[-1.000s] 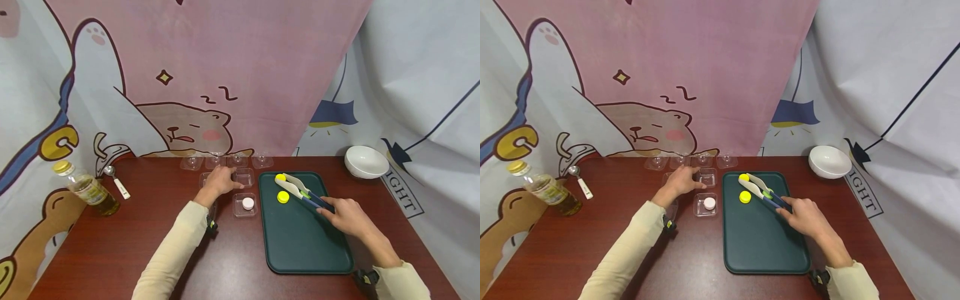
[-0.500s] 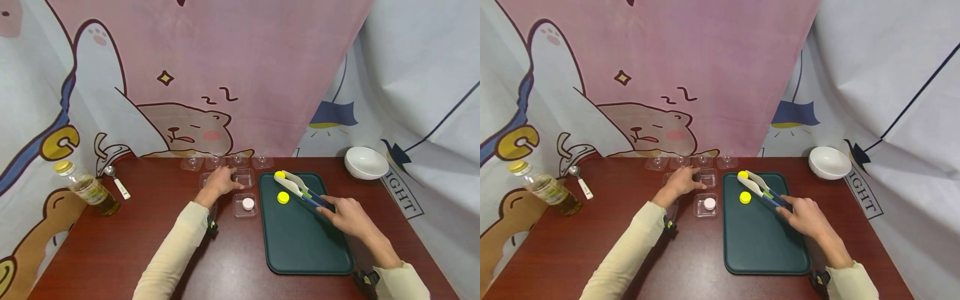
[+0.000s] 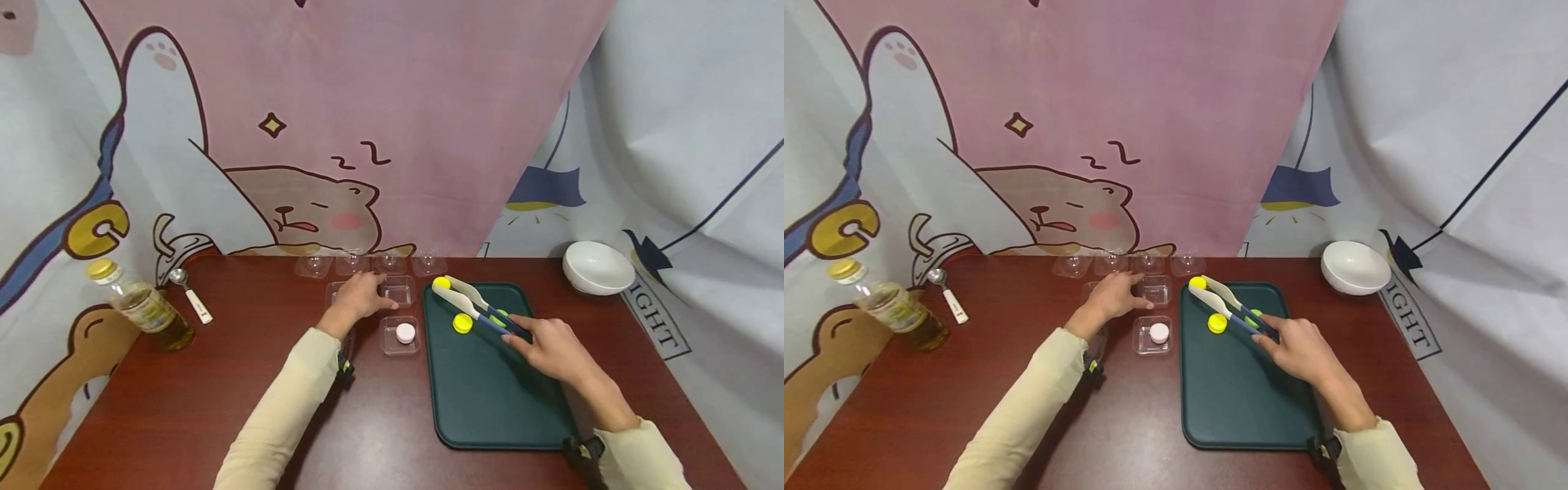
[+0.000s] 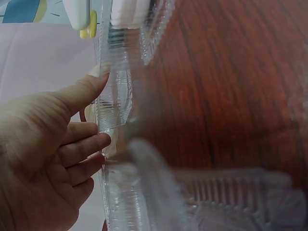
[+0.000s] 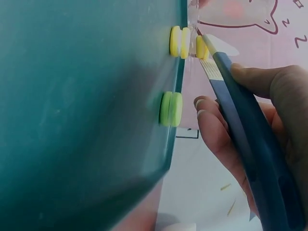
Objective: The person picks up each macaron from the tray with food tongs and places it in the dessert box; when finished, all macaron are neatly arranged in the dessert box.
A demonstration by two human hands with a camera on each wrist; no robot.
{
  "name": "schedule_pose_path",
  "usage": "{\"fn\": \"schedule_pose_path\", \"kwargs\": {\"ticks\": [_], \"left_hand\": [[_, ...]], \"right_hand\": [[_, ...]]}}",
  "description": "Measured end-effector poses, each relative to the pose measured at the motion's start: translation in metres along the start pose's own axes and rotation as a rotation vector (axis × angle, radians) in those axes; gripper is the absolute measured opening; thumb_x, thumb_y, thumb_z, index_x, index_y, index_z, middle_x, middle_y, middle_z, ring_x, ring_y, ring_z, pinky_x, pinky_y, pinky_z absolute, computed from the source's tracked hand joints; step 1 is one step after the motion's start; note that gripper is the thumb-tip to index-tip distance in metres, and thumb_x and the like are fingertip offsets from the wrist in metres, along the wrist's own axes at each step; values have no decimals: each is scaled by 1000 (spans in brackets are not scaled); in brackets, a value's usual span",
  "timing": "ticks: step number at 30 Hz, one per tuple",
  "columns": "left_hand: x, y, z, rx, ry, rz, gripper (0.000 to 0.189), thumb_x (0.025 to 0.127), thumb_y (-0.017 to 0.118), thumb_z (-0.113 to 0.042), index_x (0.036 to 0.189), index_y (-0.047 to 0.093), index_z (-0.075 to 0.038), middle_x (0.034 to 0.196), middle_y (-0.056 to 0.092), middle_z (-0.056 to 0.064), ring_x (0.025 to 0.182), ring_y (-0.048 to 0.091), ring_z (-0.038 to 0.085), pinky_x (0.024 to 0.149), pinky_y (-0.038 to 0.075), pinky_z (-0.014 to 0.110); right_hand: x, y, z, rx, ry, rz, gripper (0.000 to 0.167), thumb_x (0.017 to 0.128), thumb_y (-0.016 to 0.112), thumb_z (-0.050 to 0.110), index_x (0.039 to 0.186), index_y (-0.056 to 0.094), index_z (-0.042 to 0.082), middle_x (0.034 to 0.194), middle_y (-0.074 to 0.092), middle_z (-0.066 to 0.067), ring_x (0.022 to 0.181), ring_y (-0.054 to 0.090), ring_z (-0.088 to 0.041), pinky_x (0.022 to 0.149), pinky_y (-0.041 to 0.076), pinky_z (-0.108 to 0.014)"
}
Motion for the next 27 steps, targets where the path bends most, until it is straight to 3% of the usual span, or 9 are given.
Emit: {"fn": "schedule_pose_path", "kwargs": {"ticks": [27], "left_hand": [[2, 1, 0, 6, -12, -4, 79, 81, 83, -49, 148, 55, -16, 145, 61, 10, 135, 55, 34, 110, 46, 52]], "right_hand": [[35, 19, 40, 23, -104, 74, 44, 94, 73, 27, 129, 68, 0, 51, 42, 12, 42, 32, 0, 41, 28, -20]]}}
Point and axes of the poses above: each hand's wrist, its own x-axis towards the middle knuckle, its own y-axis out of the palm, z = x × y, the point moved 9 cm from there along x, towards the middle knuckle
